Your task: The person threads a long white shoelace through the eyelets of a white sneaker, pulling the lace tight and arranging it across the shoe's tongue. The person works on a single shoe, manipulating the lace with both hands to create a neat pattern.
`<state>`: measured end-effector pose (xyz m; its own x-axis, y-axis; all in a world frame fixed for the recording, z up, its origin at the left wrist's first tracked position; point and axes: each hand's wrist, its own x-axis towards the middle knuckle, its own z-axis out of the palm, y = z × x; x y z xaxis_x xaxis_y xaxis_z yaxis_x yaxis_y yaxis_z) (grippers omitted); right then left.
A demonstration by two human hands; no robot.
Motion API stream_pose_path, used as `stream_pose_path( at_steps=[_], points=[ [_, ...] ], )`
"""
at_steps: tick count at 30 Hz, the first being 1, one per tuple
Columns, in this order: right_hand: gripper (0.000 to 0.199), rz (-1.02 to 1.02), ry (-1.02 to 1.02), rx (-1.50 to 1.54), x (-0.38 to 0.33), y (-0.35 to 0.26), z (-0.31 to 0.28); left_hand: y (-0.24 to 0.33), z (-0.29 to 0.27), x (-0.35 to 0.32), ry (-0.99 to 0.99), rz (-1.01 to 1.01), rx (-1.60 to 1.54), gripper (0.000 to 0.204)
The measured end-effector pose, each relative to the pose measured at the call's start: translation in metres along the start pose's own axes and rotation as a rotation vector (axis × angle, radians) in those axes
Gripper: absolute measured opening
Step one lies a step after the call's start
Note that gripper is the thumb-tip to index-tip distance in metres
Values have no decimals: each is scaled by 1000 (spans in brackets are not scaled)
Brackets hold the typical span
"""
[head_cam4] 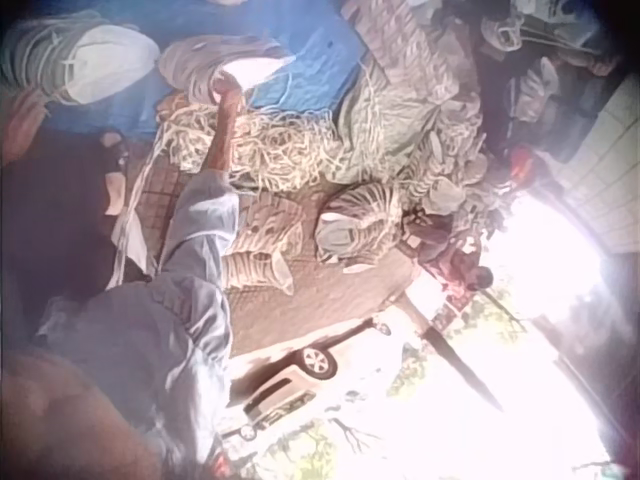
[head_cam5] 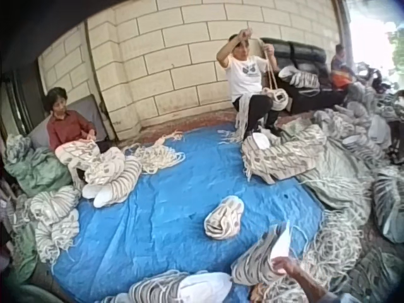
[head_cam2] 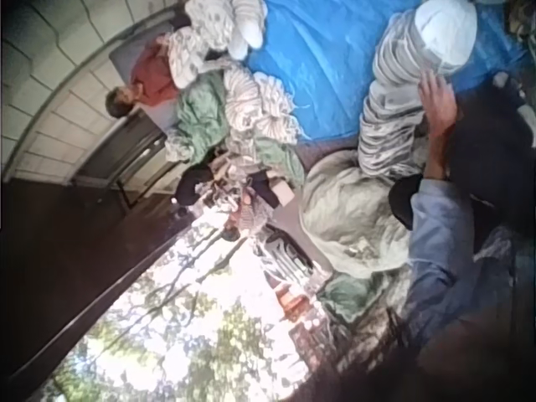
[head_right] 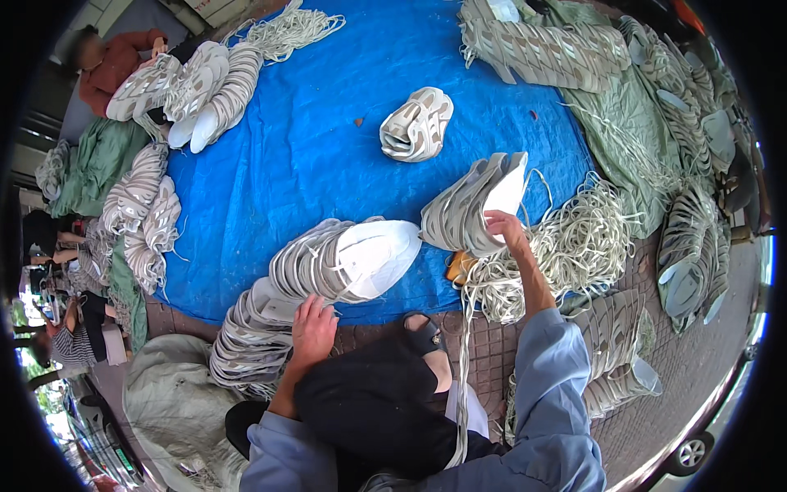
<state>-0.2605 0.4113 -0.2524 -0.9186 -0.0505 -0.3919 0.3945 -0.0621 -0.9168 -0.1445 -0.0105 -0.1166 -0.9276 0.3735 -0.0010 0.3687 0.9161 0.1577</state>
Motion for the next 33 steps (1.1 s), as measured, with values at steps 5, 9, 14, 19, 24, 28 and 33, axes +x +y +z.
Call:
stream_pose_path(
  at_steps=[5,9,14,19,24,28,33],
  points=[
    [20,-334,270,-837,-15,26,17,7,3,-11,29,8,-21,23],
    [21,-515,565,-690,-10,-2,-19,-2,-6,-27,121,12,43,23],
    [29,-673,824,-704,-19,-121,-91,-17,-25,-52,230,-26,156,21],
    [26,-751,573,-616,-90,-279,-68,-5,-66,-56,291,-34,156,19],
    [26,-1362,176,-1291,-187,-375,32,38,-153,-45,459,-26,60,27],
    [24,-1439,-140,-1113,-250,-368,121,101,-207,-44,668,109,-242,40],
    [22,-1011,-385,-799,-276,-344,180,138,-232,-75,782,121,-231,55]
  ],
)
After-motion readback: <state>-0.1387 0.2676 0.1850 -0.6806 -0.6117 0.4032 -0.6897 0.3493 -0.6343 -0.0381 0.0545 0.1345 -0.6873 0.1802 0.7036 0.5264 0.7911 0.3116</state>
